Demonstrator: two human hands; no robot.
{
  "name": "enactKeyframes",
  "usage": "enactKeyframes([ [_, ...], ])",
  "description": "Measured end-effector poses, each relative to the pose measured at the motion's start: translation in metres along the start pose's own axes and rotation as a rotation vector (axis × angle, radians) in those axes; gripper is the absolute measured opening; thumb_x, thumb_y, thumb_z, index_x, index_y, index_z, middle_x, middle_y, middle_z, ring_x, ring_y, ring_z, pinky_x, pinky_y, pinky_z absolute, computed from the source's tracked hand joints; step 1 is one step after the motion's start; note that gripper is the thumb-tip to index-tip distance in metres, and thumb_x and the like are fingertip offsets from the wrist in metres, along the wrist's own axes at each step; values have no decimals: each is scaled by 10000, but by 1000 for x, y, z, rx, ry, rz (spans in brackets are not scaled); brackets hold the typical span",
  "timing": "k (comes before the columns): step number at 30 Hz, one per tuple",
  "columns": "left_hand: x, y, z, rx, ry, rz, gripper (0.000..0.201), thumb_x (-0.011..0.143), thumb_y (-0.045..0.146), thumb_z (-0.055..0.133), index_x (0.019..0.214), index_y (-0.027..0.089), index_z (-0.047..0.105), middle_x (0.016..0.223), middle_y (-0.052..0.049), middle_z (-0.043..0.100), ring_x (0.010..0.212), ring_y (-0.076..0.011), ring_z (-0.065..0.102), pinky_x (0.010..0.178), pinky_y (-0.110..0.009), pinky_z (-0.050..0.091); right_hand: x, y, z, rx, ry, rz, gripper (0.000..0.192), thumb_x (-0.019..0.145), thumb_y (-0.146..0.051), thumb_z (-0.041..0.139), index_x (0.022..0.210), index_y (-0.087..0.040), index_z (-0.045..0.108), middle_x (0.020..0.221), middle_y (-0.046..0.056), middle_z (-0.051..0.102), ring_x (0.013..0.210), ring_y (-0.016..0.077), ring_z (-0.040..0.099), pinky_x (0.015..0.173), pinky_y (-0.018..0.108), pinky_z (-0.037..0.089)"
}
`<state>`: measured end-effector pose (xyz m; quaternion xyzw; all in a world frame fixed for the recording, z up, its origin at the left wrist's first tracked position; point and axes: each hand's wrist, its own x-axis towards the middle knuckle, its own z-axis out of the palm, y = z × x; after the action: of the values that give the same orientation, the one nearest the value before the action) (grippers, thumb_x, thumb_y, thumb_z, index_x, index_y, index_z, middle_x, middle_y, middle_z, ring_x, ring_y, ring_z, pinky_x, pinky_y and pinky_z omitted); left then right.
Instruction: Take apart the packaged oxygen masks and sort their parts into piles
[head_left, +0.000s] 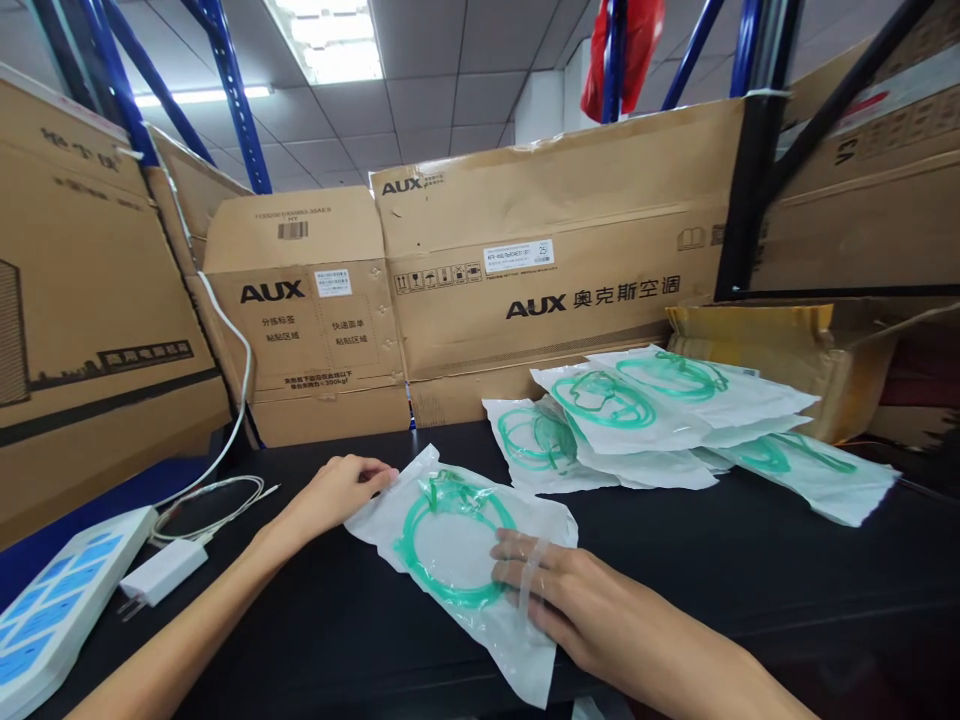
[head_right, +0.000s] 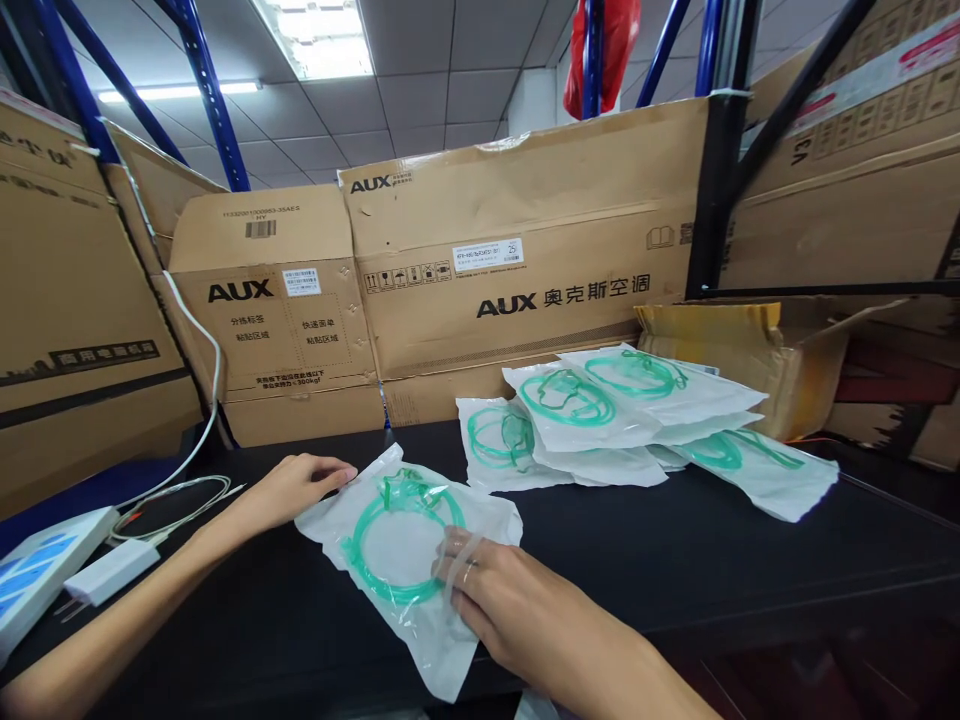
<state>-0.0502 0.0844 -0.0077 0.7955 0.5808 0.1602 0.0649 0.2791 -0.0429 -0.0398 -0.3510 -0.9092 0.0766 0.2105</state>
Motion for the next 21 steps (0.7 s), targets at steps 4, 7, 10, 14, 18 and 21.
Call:
enactKeyframes([
  [4,12,-5,7,-52,-48,-26,407,918,521,491,940,258,802,927,1,802,886,-225,723,724,-253,484,-1,1,-1,31,-1,1,372,1034,-174,488,1360,-161,668,1464,120,620,1408,242,536,1209,378,403],
  [7,12,-12,7,-52,-45,-37,423,907,542,481,898,249,785,910,5,795,879,-218,718,715,-247,480,-3,-1,-3,41,32,-5,362,1027,-166,507,1345,-185,678,1429,109,648,1406,246,539,1197,372,422],
  [10,8,-26,0,-7,-16,-72,432,899,556,472,908,253,780,924,2,794,904,-228,714,745,-263,479,-6,-5,-7,37,71,-7,320,1031,-172,517,1286,-230,702,1318,64,712,1317,233,623,1129,342,500],
  [14,1,-58,-10,87,42,-179,418,883,555,476,878,257,770,883,-13,792,890,-247,725,750,-284,495,-14,-5,-12,-35,146,-12,266,1020,-184,541,1199,-239,730,1313,40,720,1244,232,676,1047,308,566],
  [18,-9,-79,-18,189,142,-231,401,885,522,475,908,232,751,897,-75,776,909,-314,725,798,-371,531,-29,2,-14,-122,178,21,285,1017,-207,548,1243,-224,721,1338,45,713,1262,251,667,1059,349,574],
  [21,-17,-72,-21,229,261,-142,503,943,540,414,1193,193,678,1205,-131,713,1178,-347,642,1026,-448,479,-42,8,-15,-170,181,46,291,1018,-224,549,1249,-222,725,1346,44,711,1254,252,673,1067,357,572],
])
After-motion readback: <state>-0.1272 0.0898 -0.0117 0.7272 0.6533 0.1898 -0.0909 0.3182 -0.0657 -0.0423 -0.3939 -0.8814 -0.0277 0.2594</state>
